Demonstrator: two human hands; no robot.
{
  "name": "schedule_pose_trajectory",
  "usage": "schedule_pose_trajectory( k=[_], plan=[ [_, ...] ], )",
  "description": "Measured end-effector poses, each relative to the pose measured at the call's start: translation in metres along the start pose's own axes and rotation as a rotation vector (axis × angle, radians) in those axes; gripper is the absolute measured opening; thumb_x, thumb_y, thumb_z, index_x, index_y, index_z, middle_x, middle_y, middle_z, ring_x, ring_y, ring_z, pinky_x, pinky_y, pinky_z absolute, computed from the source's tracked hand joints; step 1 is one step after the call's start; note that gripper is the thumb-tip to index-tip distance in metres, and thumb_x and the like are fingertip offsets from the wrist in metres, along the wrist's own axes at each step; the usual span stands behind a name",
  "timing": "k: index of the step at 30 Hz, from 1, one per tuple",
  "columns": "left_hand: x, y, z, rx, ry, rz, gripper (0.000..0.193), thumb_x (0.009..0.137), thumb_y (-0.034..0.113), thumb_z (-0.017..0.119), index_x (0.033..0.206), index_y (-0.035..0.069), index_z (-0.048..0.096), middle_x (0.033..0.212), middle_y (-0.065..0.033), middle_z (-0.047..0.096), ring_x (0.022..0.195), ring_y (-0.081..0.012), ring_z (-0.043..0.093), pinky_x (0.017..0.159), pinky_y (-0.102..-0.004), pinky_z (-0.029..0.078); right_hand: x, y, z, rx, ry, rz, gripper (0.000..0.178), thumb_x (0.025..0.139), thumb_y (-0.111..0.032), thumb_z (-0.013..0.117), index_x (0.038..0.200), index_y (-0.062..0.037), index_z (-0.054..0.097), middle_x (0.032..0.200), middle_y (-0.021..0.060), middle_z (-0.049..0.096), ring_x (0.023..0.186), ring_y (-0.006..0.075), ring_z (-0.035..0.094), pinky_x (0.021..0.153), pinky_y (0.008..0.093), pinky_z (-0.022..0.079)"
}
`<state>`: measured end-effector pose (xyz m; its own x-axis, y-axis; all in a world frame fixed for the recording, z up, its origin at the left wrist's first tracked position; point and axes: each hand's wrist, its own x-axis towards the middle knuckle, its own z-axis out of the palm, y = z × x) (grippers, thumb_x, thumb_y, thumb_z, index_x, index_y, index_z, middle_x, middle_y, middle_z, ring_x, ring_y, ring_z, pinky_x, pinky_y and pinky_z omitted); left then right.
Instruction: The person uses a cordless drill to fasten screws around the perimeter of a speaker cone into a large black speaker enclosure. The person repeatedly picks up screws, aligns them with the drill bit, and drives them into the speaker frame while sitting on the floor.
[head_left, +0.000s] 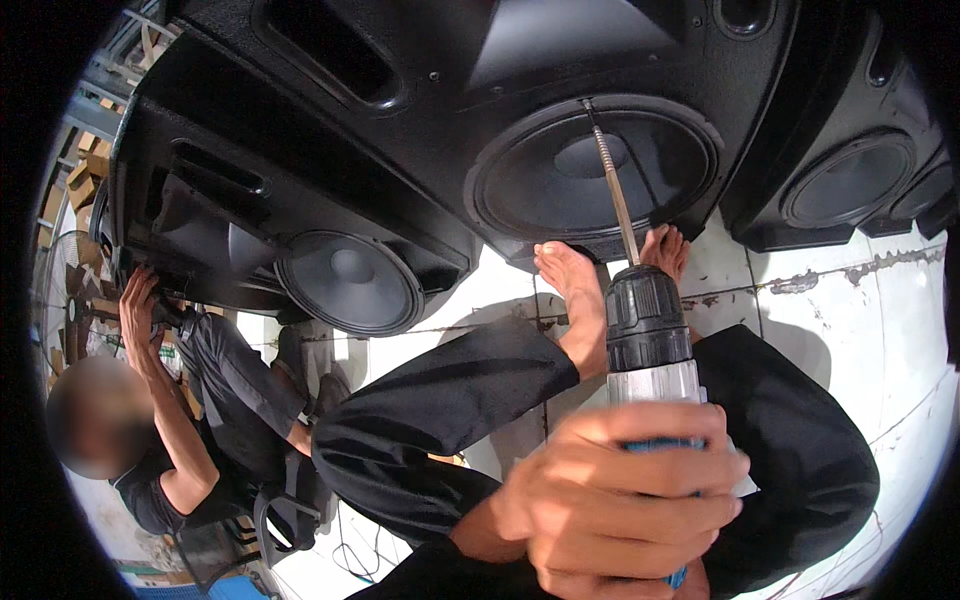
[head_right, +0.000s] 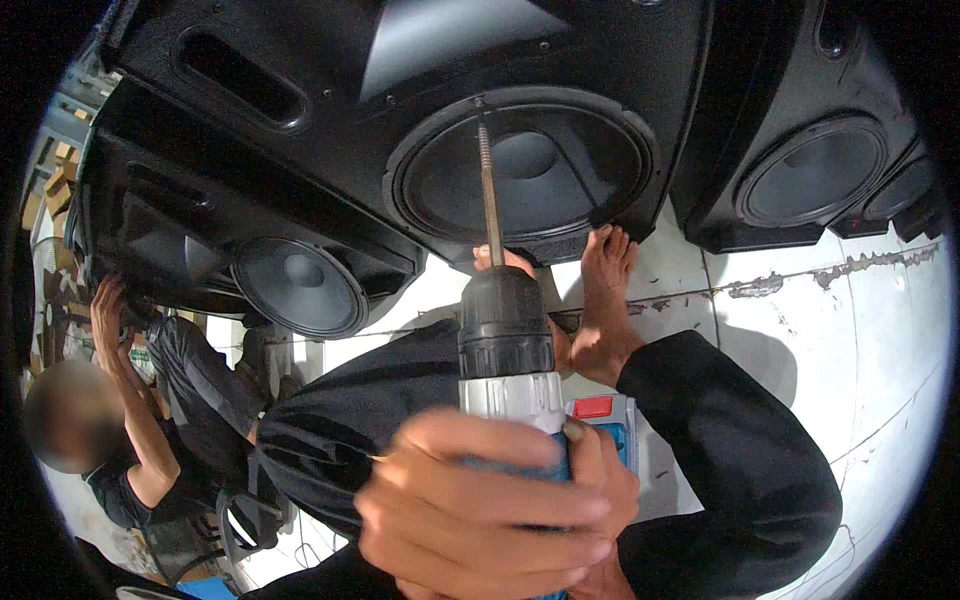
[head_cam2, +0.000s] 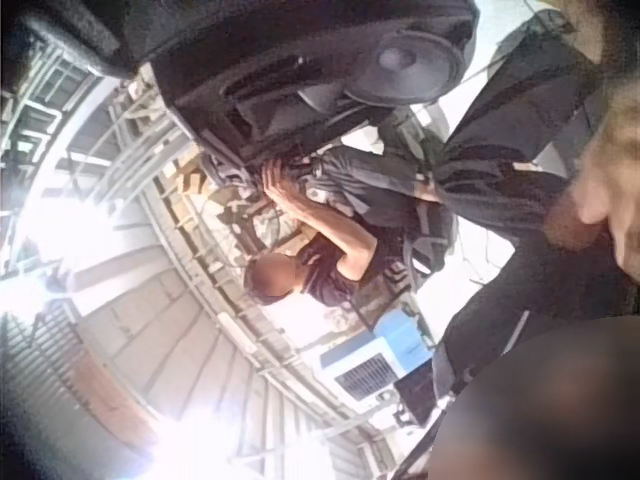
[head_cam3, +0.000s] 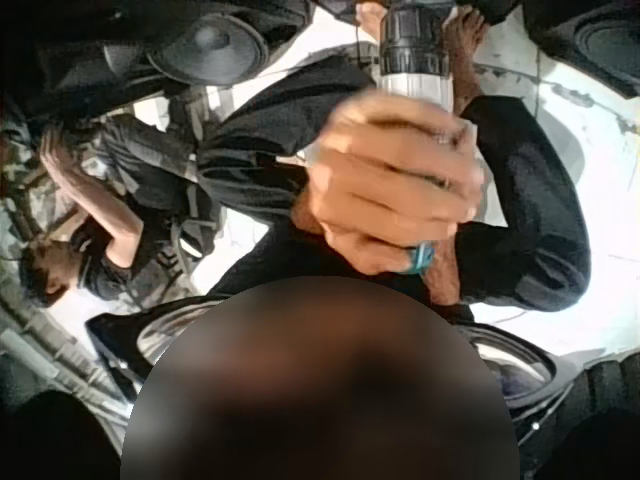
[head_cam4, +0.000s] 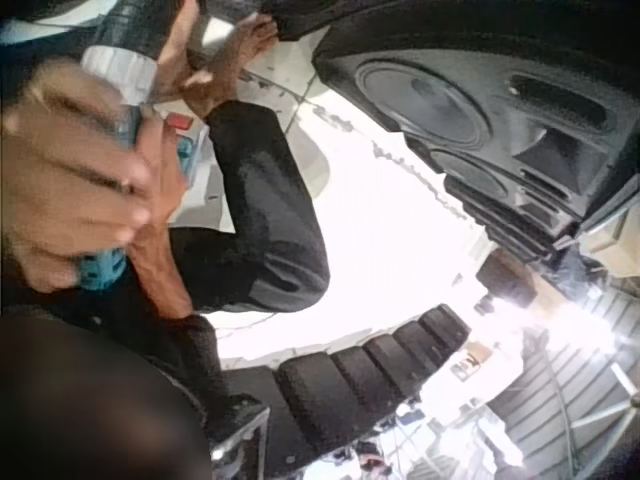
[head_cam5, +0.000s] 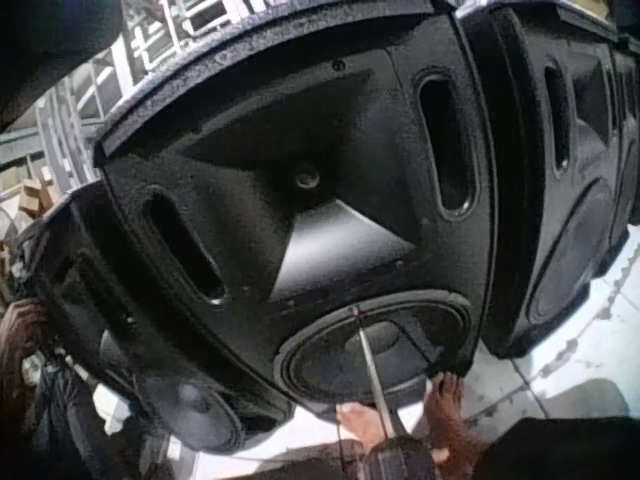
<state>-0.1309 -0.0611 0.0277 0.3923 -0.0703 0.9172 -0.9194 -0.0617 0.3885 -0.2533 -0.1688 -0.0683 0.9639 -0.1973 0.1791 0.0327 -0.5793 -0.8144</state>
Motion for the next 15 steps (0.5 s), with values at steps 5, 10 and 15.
schedule_pose_trajectory(
  k=[5,10,15],
  plan=[
    [-0.007,0.012,0.016,-0.067,-0.027,0.097,0.029,0.081,0.025,0.053,0.067,0.005,0.069,0.066,-0.0070,0.068,0.065,-0.0201,0.067,0.079,-0.0373,0.050,-0.009,0.000,0.008,-0.031,0.007,-0.027,0.045,0.078,-0.024,0.072,0.115,-0.0026,0.058,0.096,0.0157,0.065,0.079,0.0281,0.068,0.066,0.0374,0.054],
    [-0.001,0.038,-0.003,0.000,-0.309,-0.218,0.024,0.076,0.023,0.057,0.071,0.006,0.073,0.068,-0.0045,0.070,0.068,-0.0179,0.070,0.077,-0.0372,0.051,-0.004,0.000,0.004,-0.049,0.028,-0.034,0.045,0.078,-0.022,0.071,0.116,-0.0027,0.057,0.097,0.0158,0.065,0.079,0.0283,0.068,0.065,0.0372,0.054],
    [0.002,0.031,-0.011,-0.033,-0.261,-0.197,0.025,0.075,0.023,0.055,0.070,0.006,0.073,0.067,-0.0049,0.070,0.068,-0.0185,0.069,0.077,-0.0376,0.051,-0.002,-0.006,0.005,-0.048,0.026,-0.059,0.045,0.078,-0.021,0.070,0.117,-0.0028,0.057,0.098,0.0158,0.065,0.079,0.0284,0.068,0.065,0.0371,0.054]
  ],
)
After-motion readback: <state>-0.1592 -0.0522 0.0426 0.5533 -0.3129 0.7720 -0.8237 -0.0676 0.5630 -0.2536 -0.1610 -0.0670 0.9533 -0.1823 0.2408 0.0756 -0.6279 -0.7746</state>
